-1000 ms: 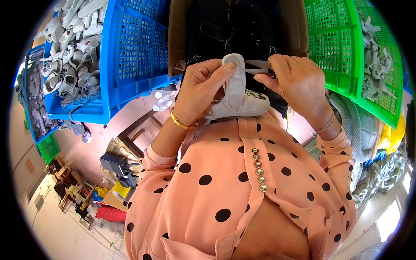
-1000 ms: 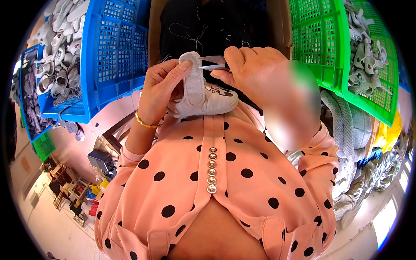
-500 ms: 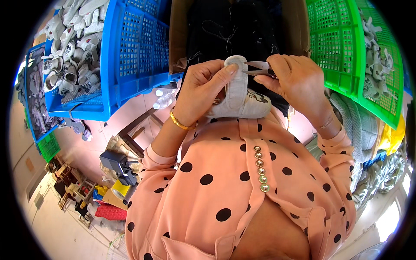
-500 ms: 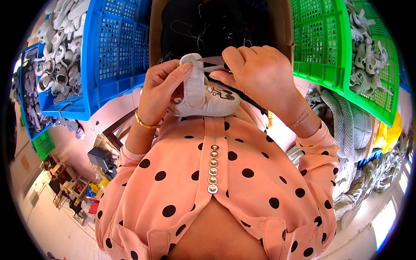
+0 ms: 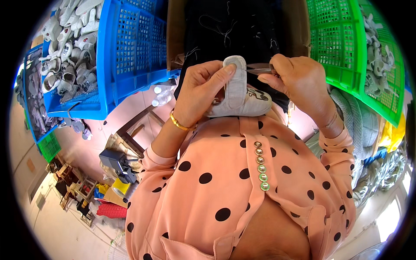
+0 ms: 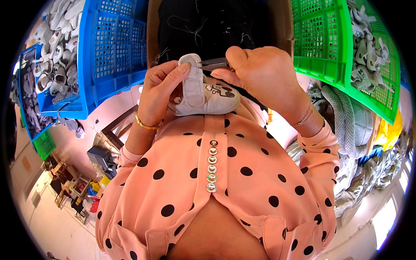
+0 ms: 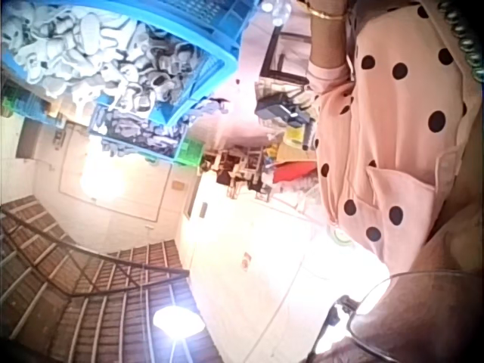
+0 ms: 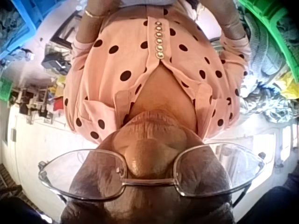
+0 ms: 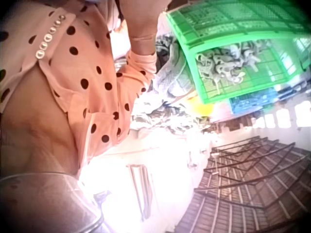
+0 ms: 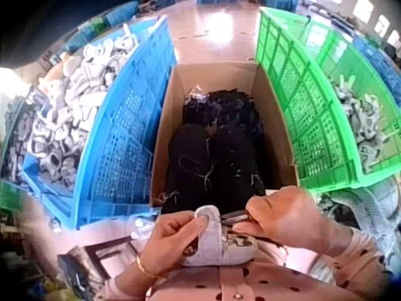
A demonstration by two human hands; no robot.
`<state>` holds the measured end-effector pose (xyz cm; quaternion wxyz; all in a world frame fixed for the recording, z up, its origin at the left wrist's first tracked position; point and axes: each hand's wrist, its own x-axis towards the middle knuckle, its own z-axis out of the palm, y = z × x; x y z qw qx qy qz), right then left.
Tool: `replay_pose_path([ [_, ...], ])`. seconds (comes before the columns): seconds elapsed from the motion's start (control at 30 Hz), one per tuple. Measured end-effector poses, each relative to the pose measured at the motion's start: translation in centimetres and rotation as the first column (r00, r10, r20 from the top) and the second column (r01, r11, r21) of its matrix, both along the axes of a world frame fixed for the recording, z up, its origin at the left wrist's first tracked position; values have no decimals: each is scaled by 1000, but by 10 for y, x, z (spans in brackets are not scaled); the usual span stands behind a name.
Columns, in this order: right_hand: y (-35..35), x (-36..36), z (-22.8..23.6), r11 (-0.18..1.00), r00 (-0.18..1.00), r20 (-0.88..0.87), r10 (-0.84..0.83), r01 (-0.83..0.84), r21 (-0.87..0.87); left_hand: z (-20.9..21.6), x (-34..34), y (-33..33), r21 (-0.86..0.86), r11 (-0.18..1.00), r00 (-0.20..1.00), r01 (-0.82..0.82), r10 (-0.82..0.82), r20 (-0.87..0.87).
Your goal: The person uses a pair of scissors to trim loose threads and excess fabric from the edges of white baby slippers. They handle the slippers one at a time, picking them from a blue crate, performing the trimming, and placing them into a green crate.
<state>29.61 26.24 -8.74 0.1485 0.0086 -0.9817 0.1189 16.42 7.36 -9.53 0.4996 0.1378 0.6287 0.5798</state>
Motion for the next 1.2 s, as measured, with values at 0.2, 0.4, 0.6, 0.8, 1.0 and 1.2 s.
replay_pose_path([
  [0.2,-2,-1,11,979,1000,9,5,-6,203,3,1,1,14,1000,998,2,-1,-56],
  [0.4,-8,0,13,979,999,30,-45,38,198,2,2,0,31,1000,997,-1,3,-79],
  [0.6,-17,2,9,976,993,44,-110,99,196,5,5,0,24,999,998,-28,29,-52],
  [0.8,-30,7,-23,955,976,40,-216,220,-201,-3,6,-2,47,999,1000,-6,6,7],
  [1.0,-23,3,-20,654,966,184,-184,260,-710,-5,6,-1,39,999,1000,-4,3,26],
  [1.2,-4,5,-4,993,997,28,-75,77,-89,-9,7,-2,50,998,999,-29,28,25],
])
